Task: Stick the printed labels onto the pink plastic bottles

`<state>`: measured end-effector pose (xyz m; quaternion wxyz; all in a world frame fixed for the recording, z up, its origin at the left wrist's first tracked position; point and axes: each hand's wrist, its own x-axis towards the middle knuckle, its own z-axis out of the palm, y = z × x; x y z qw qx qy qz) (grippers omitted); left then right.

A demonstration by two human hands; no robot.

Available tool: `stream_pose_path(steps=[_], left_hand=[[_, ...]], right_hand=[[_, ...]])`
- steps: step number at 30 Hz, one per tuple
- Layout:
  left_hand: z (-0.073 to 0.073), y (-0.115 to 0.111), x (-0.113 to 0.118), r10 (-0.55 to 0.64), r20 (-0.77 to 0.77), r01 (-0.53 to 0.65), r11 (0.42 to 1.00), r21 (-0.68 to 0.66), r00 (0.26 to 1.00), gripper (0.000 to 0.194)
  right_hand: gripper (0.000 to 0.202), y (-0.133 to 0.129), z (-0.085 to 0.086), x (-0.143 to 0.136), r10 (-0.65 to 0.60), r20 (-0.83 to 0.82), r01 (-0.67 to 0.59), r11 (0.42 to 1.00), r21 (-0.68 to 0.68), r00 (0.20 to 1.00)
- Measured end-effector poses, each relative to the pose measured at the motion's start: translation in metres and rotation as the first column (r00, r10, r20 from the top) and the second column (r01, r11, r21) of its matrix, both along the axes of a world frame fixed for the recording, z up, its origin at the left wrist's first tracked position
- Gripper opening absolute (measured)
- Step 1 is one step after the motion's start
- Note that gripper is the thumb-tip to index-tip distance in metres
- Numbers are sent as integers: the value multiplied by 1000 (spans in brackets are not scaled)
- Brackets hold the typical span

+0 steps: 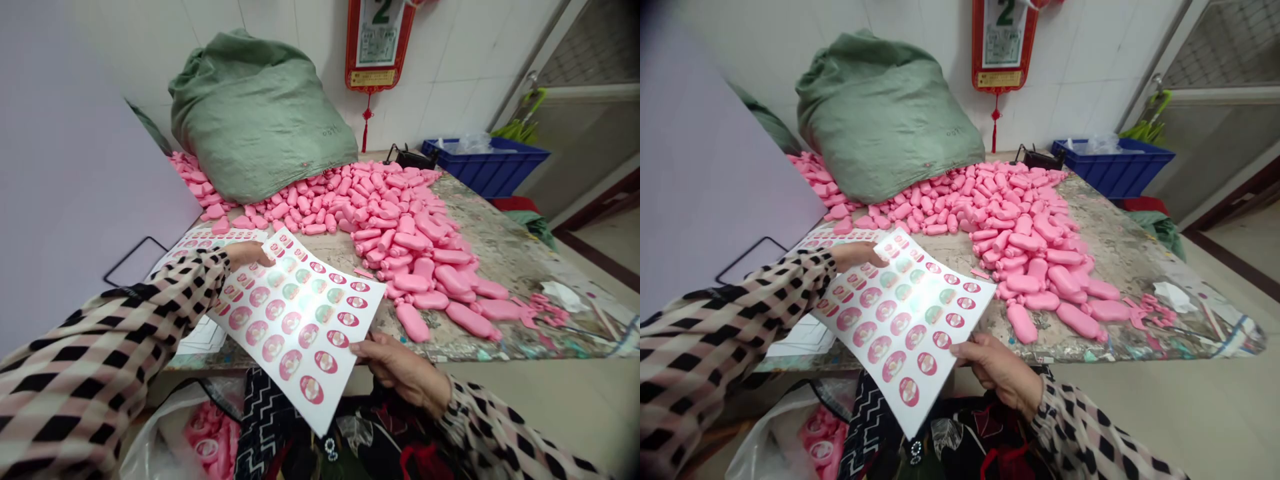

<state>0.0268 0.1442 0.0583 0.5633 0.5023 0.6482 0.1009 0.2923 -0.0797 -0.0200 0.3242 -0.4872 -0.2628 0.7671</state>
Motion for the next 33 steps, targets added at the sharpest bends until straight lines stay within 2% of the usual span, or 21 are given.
stream_pose_path(steps=[4,8,11,13,16,22,27,31,33], left_hand=[[-4,27,15,-104,-60,106,994,23,993,35],[-4,47,28,-191,-115,198,979,53,975,32],[-6,58,35,-241,-160,254,965,68,957,33],[-7,65,39,-276,-189,292,954,64,943,35],[-10,72,40,-325,-232,344,938,46,917,38],[-11,82,40,-422,-266,439,898,7,867,40],[-7,91,50,-496,-273,523,852,32,824,50],[-9,104,65,-561,-312,594,804,13,767,54],[-12,112,72,-593,-346,634,774,4,727,53]], right_hand=[[27,2,-7,-12,90,2,-90,995,37,996],[31,7,-7,-20,209,-35,-202,969,142,977],[37,12,-7,-24,295,-83,-260,921,290,952],[42,15,-8,-25,356,-43,-320,882,345,934],[47,17,-11,-24,400,26,-385,860,335,916],[56,11,-20,-27,423,134,-444,851,282,896],[61,9,-21,-41,449,351,-554,773,309,822],[60,16,-11,-52,464,475,-646,672,362,748],[61,20,-6,-58,461,476,-653,635,413,749]])
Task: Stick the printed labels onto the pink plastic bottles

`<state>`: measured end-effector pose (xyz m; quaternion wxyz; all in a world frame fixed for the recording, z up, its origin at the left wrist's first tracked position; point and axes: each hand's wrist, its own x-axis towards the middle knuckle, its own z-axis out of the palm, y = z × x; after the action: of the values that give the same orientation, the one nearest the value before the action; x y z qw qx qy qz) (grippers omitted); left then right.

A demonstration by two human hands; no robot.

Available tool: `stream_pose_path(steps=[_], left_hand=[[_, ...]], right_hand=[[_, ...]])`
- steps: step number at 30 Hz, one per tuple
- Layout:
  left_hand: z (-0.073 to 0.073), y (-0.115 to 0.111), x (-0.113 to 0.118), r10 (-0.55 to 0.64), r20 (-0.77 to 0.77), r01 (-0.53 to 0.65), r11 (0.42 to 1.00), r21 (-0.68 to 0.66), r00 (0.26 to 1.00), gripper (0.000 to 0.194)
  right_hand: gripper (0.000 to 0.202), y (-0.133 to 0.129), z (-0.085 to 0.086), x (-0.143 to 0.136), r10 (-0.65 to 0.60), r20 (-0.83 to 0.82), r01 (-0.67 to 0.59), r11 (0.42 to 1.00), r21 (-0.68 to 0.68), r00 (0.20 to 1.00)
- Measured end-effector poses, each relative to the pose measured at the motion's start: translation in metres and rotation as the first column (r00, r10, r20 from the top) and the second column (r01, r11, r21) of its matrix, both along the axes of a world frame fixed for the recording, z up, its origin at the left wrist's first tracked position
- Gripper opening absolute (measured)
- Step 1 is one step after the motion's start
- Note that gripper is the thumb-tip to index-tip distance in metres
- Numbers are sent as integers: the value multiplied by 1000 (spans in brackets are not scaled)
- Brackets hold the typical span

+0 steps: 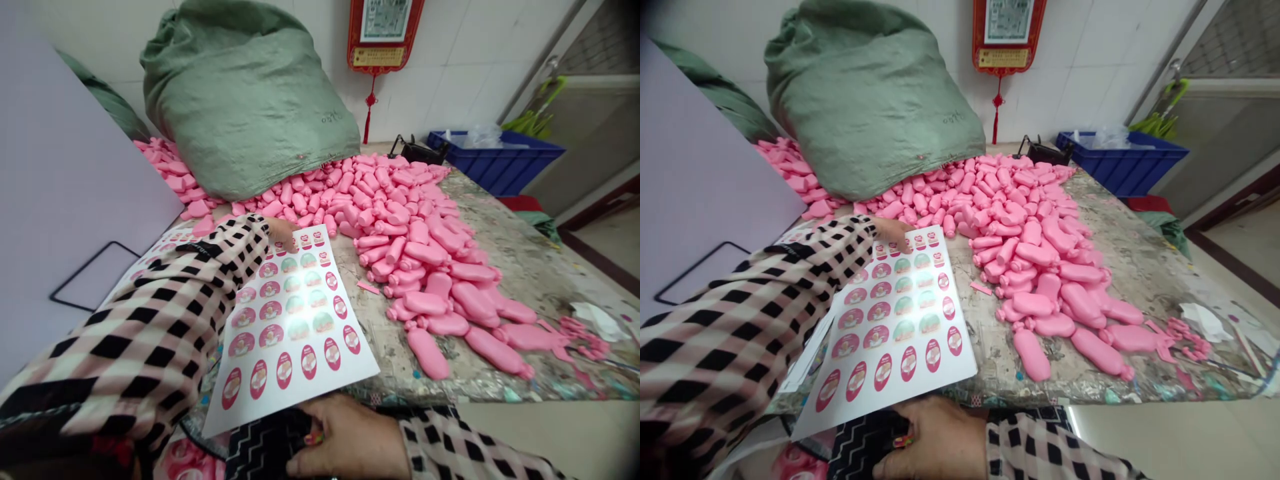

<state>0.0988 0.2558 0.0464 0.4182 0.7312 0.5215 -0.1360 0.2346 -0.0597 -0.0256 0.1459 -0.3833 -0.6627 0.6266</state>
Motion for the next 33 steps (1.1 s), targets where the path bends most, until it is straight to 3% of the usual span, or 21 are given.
stream_pose_path(steps=[4,8,14,19,24,28,33], left_hand=[[-5,14,12,-104,-72,106,994,25,992,51],[-8,23,21,-188,-129,191,981,14,974,49],[-15,33,33,-290,-134,294,956,13,948,54],[-21,33,34,-333,-140,339,941,22,933,53],[-21,29,34,-332,-178,345,938,46,926,54],[-19,22,34,-299,-252,346,923,169,921,57],[-19,-18,24,-169,-246,268,846,461,954,67]], right_hand=[[68,4,0,-8,13,-68,-9,999,50,998],[68,4,-8,-14,-6,54,6,1000,13,999],[74,1,-18,-20,-29,81,26,999,40,996],[75,1,-21,-21,4,63,-9,998,69,998],[71,6,-13,-18,12,52,-14,999,38,999],[58,8,-5,-16,47,-87,-45,998,32,995],[52,3,-8,-16,17,-4,-17,1000,17,1000]])
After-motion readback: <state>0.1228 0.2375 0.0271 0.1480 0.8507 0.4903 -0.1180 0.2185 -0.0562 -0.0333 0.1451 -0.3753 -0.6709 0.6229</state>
